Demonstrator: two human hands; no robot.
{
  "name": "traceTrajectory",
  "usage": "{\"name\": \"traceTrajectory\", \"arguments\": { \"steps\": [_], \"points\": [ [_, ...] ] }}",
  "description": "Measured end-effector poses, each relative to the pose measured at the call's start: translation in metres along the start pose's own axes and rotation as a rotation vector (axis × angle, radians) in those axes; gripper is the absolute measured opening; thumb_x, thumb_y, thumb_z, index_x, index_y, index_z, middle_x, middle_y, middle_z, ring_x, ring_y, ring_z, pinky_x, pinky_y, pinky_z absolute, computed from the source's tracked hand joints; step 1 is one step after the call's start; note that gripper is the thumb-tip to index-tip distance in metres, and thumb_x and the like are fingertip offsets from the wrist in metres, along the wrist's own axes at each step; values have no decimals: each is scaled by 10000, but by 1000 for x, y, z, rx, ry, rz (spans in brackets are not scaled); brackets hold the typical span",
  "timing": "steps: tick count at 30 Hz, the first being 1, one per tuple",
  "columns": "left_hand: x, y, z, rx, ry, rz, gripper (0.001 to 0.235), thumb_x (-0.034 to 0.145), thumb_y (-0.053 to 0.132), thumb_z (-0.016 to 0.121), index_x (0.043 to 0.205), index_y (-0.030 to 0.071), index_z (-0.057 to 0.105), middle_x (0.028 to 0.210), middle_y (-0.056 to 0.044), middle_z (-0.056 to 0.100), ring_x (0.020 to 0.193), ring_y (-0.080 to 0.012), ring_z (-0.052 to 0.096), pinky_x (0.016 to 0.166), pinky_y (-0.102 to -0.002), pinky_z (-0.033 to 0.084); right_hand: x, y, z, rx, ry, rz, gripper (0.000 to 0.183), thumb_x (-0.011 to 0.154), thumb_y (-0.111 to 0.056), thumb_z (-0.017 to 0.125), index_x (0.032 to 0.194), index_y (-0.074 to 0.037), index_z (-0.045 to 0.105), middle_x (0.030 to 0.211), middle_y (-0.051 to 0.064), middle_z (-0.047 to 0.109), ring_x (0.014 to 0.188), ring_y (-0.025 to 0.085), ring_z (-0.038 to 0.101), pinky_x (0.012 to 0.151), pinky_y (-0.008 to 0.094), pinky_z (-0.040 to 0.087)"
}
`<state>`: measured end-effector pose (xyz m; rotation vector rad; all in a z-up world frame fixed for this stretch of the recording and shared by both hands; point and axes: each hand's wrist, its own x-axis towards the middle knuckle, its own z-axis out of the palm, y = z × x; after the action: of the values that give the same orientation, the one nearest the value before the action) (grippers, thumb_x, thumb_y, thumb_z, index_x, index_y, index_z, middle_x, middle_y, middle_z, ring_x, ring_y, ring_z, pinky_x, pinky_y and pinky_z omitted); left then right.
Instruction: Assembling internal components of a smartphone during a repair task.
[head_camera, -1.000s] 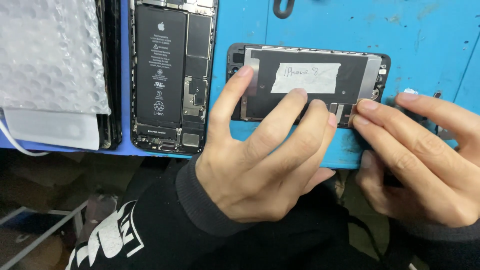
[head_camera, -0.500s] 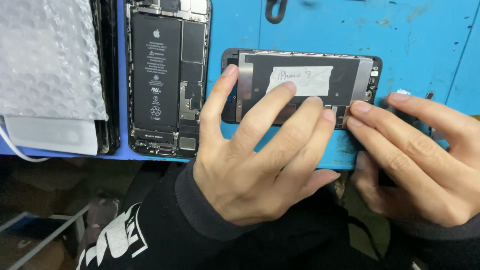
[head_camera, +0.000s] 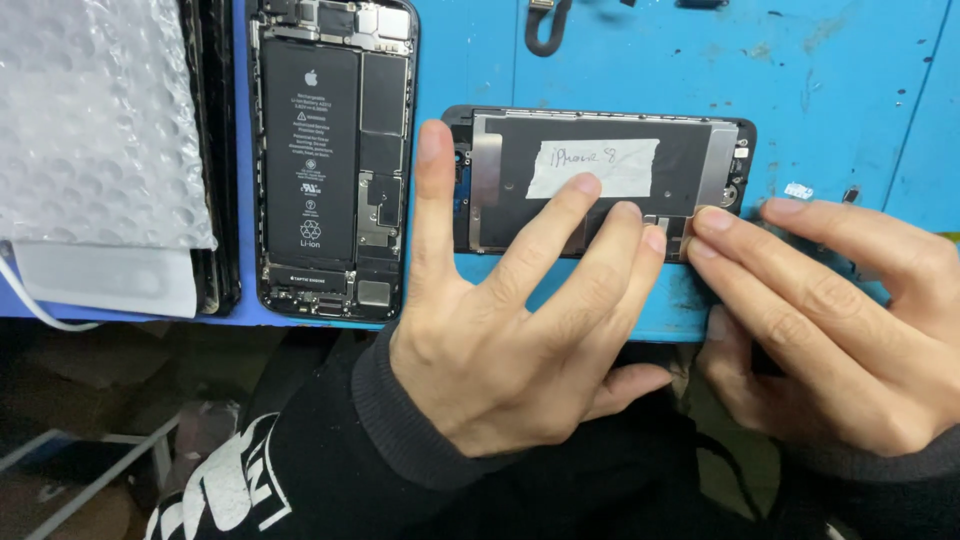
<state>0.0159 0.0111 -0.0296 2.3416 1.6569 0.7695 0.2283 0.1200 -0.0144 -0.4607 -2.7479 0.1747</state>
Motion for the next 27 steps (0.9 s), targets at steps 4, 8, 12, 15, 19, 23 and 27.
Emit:
{"name": "traceTrajectory", "arguments": {
  "steps": [4,8,12,15,19,23,27],
  "points": [
    [0,1,-1,-13,-5,-13,613,1056,535,593,1361,9,678,1362,-114,564,1351,-303,513,1115,-880,185,0,-4,-3,-40,-20,2,345,712,36,671,1037,70,780,1091,187,760,966,356,708,863,409,570],
    [0,-1,1,-10,12,8,615,1080,538,569,1366,5,678,1367,-109,566,1345,-298,518,1093,-886,170,0,-3,-8,-41,-55,23,357,731,10,671,1070,33,783,1140,155,749,1028,340,674,878,398,546],
    [3,-1,2,18,45,22,585,1083,535,549,1340,29,689,1340,-74,569,1323,-283,538,1088,-875,174,0,-1,-9,-117,-88,-13,370,718,9,666,1063,30,800,1134,144,767,1026,331,686,872,385,556],
    [5,2,0,80,32,-6,518,1090,497,555,1312,62,727,1306,-51,596,1295,-267,573,1094,-871,218,0,2,-10,-57,-53,-43,356,748,5,654,1078,46,780,1139,155,751,1024,345,672,881,397,553],
    [16,10,-7,110,31,5,573,1102,548,536,1300,48,735,1276,-65,619,1303,-287,562,1155,-783,298,-4,4,-12,-47,-60,-28,343,766,20,642,1079,56,778,1143,163,753,1031,344,669,877,397,560],
    [30,11,6,120,23,-35,724,1069,648,429,1359,45,705,1427,-85,610,1422,-297,494,1215,-666,324,-6,-2,-12,-36,-16,51,218,869,14,741,1082,56,770,1135,157,740,1068,348,656,887,400,553],
    [36,2,13,134,-9,10,811,1035,741,437,1361,57,725,1461,-95,610,1366,-291,508,1203,-700,317,-7,-2,-15,-22,-84,90,312,835,-125,740,1092,49,766,1161,158,741,1101,344,646,913,422,542]
  ]
}}
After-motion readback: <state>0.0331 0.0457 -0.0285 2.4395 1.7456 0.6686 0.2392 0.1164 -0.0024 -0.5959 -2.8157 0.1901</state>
